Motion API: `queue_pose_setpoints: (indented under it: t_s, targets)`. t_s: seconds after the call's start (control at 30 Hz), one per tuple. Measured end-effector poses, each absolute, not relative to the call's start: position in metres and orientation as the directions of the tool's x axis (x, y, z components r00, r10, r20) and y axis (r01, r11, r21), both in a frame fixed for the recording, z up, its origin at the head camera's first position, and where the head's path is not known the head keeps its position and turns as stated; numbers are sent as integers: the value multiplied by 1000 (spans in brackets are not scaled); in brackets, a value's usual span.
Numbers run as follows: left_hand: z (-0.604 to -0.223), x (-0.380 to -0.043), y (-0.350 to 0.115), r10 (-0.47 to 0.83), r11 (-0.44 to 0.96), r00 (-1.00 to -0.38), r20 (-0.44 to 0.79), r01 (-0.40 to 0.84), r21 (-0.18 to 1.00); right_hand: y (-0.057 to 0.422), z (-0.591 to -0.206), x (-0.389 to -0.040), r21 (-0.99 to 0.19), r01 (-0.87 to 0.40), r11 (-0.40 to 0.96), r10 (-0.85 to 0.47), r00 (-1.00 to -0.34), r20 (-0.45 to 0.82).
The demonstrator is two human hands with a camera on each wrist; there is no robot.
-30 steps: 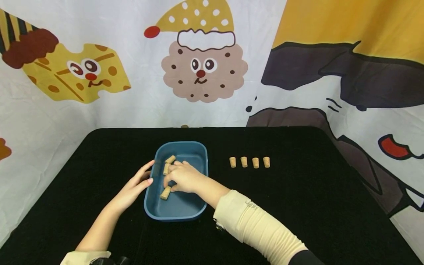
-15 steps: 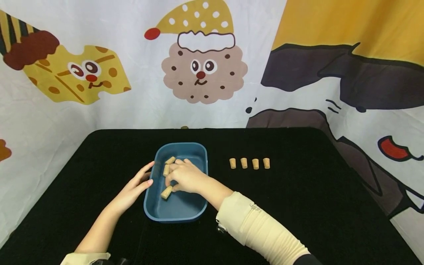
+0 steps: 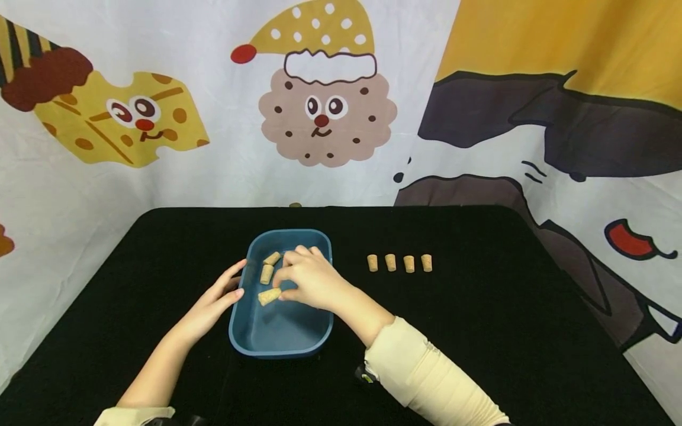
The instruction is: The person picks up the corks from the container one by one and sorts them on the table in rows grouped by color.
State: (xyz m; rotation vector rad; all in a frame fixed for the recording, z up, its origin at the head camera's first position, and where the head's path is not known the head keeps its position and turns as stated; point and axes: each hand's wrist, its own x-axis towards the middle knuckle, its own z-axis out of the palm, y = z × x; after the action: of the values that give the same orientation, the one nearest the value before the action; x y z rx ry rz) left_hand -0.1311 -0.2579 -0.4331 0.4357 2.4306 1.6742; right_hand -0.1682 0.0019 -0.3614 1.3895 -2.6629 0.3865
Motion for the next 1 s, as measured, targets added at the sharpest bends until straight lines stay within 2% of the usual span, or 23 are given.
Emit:
queue_pose_setpoints:
  t_s: [0.27,0.53,1.0]
  targets:
    - [-433,-130,-259,324,325,-945,44,155,933,23,-362,-156,-261,-776,575,-687,-631,360]
    - [-434,-128,-260,318,332,-947,40,151,931,44,-365,-145,-331,-715,616,-598,-698,394]
    - [-434,-131,-260,326,330,-944,48,161,930,83,-366,-140,-368,-641,673,-441,-748,496]
